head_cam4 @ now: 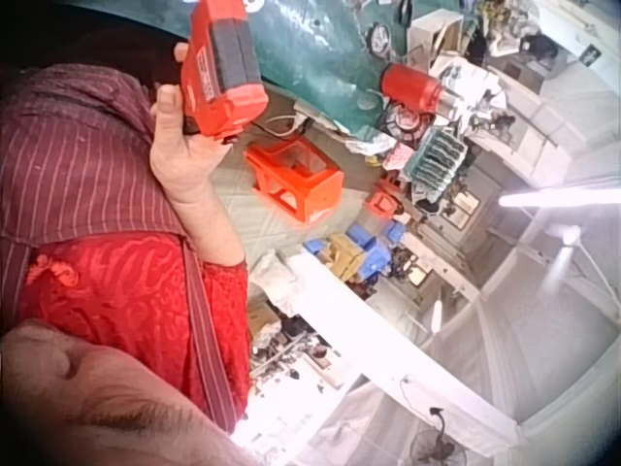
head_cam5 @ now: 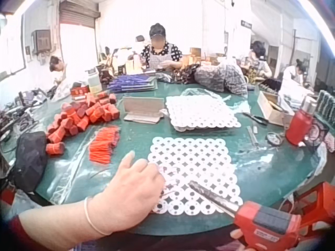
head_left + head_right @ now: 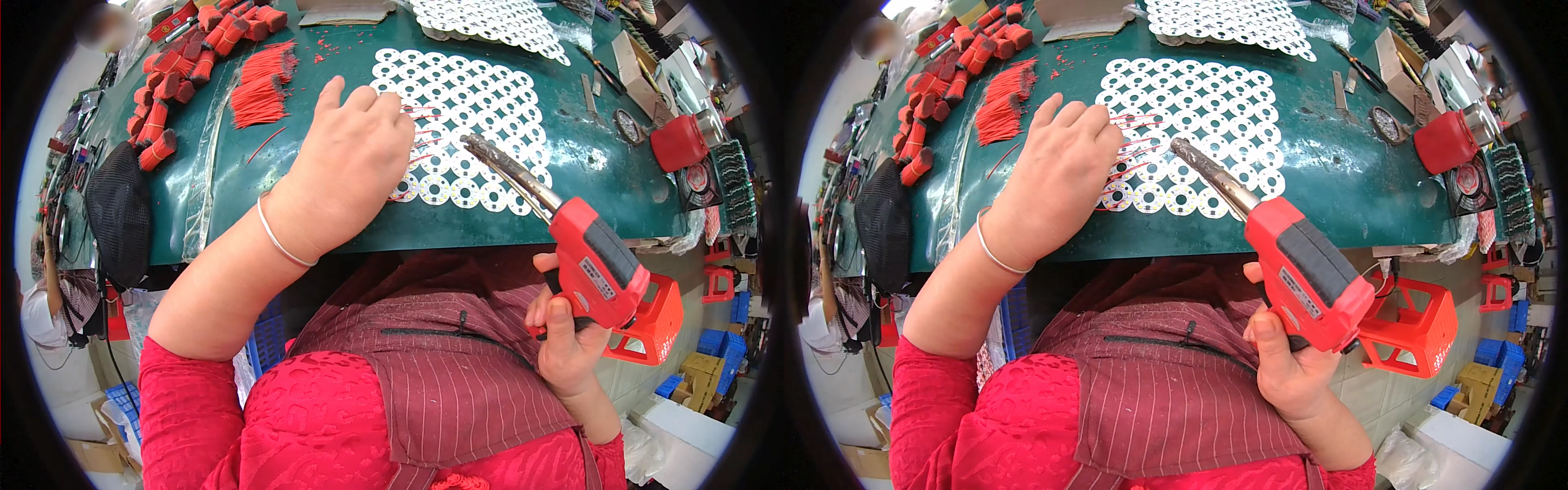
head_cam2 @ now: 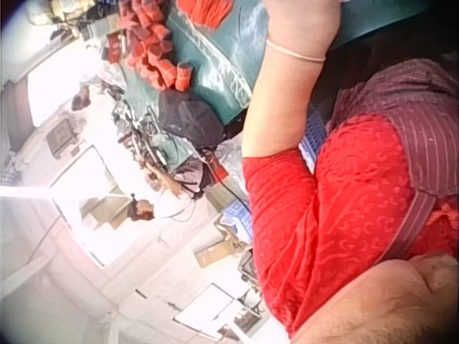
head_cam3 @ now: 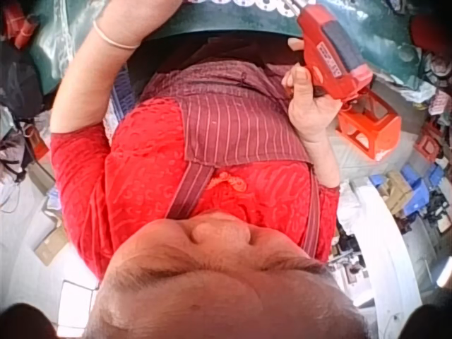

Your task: The person connects red wires to circular LED panels using a handheld soldering iron, attaching them one by one as the panels are arranged on an assembly grid.

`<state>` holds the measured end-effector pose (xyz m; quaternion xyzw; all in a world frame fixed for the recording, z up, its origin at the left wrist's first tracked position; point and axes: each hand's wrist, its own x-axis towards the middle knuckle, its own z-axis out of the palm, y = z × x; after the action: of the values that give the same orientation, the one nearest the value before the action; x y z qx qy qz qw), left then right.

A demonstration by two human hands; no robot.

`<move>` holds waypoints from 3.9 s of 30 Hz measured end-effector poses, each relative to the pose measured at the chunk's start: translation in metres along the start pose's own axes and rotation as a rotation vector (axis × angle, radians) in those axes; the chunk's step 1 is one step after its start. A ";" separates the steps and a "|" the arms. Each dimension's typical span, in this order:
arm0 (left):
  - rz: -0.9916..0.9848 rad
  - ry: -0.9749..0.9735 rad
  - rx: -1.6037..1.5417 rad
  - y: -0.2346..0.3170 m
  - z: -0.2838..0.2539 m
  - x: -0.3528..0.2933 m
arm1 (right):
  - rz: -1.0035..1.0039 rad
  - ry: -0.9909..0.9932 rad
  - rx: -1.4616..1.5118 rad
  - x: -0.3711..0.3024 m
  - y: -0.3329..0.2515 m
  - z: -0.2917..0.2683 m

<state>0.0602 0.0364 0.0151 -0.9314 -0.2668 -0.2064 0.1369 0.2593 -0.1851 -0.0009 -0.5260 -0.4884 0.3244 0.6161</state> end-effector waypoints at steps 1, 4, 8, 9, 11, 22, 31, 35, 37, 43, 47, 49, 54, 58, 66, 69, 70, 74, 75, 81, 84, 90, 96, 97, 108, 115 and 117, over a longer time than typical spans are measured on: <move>0.001 0.001 0.000 -0.002 0.002 -0.002 | 0.001 0.006 -0.001 0.000 -0.001 0.000; -0.049 0.013 -0.101 -0.009 0.003 -0.008 | 0.055 0.003 -0.047 -0.001 -0.006 -0.001; -0.061 0.117 -0.204 -0.007 -0.005 -0.009 | 0.054 0.038 0.004 -0.002 -0.009 -0.007; -0.054 0.102 -0.259 -0.005 -0.007 -0.008 | 0.061 0.044 0.005 -0.003 -0.010 -0.008; -0.021 0.139 -0.283 -0.003 -0.011 -0.008 | 0.067 0.048 0.005 -0.004 -0.014 -0.011; -0.018 0.161 -0.269 0.013 -0.007 -0.022 | 0.178 -0.081 -0.073 -0.016 -0.023 -0.019; -0.001 0.192 -0.265 0.015 0.007 -0.013 | 0.120 -0.037 -0.015 -0.007 -0.013 -0.008; -0.007 0.176 -0.276 0.017 0.006 -0.014 | 0.123 -0.021 -0.008 -0.007 -0.010 -0.007; -0.006 0.165 -0.269 0.017 0.005 -0.014 | 0.128 -0.022 -0.013 -0.006 -0.010 -0.007; 0.008 0.167 -0.242 0.017 0.006 -0.015 | 0.122 -0.021 -0.006 -0.006 -0.009 -0.005; 0.013 0.167 -0.248 0.017 0.007 -0.015 | 0.130 -0.028 -0.013 -0.008 -0.005 -0.007; 0.013 0.165 -0.244 0.018 0.007 -0.015 | 0.132 -0.031 -0.067 -0.010 -0.004 -0.008; 0.007 0.158 -0.249 0.019 0.007 -0.014 | 0.131 -0.017 -0.032 -0.006 -0.007 -0.003; 0.005 0.147 -0.247 0.018 0.006 -0.016 | 0.124 -0.025 0.012 -0.002 -0.007 0.000; 0.012 0.133 -0.234 0.018 0.007 -0.016 | 0.134 -0.055 -0.146 -0.008 -0.003 -0.009; 0.010 0.136 -0.229 0.018 0.007 -0.016 | 0.112 -0.085 -0.193 -0.009 0.001 -0.014; 0.010 0.136 -0.229 0.018 0.007 -0.016 | 0.099 -0.095 -0.213 -0.009 0.001 -0.014; 0.008 0.131 -0.230 0.018 0.007 -0.016 | 0.128 -0.027 -0.107 -0.005 -0.004 -0.004; 0.004 0.136 -0.230 0.018 0.007 -0.017 | 0.098 -0.029 -0.091 -0.004 -0.004 -0.003; 0.002 0.144 -0.255 0.017 0.007 -0.016 | 0.075 -0.095 -0.098 -0.002 -0.001 -0.007; -0.006 0.165 -0.285 0.017 0.009 -0.016 | 0.070 -0.155 -0.169 -0.002 0.002 -0.010; -0.001 0.182 -0.325 0.016 0.011 -0.017 | 0.057 -0.156 -0.202 -0.004 0.002 -0.010; 0.001 0.175 -0.321 0.016 0.011 -0.016 | 0.047 -0.141 -0.242 -0.006 0.003 -0.011; 0.001 0.175 -0.321 0.016 0.011 -0.016 | 0.052 -0.144 -0.251 -0.007 0.004 -0.013; 0.003 0.174 -0.322 0.016 0.010 -0.016 | 0.099 -0.011 -0.070 -0.005 -0.002 -0.005; 0.007 0.173 -0.322 0.015 0.012 -0.015 | 0.086 -0.009 -0.044 -0.004 0.000 -0.005; 0.006 0.186 -0.327 0.014 0.012 -0.016 | 0.070 -0.015 -0.046 -0.005 0.001 -0.005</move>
<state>0.0589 0.0219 -0.0047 -0.9189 -0.2131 -0.3318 0.0082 0.2623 -0.1909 -0.0032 -0.5543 -0.4817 0.3384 0.5884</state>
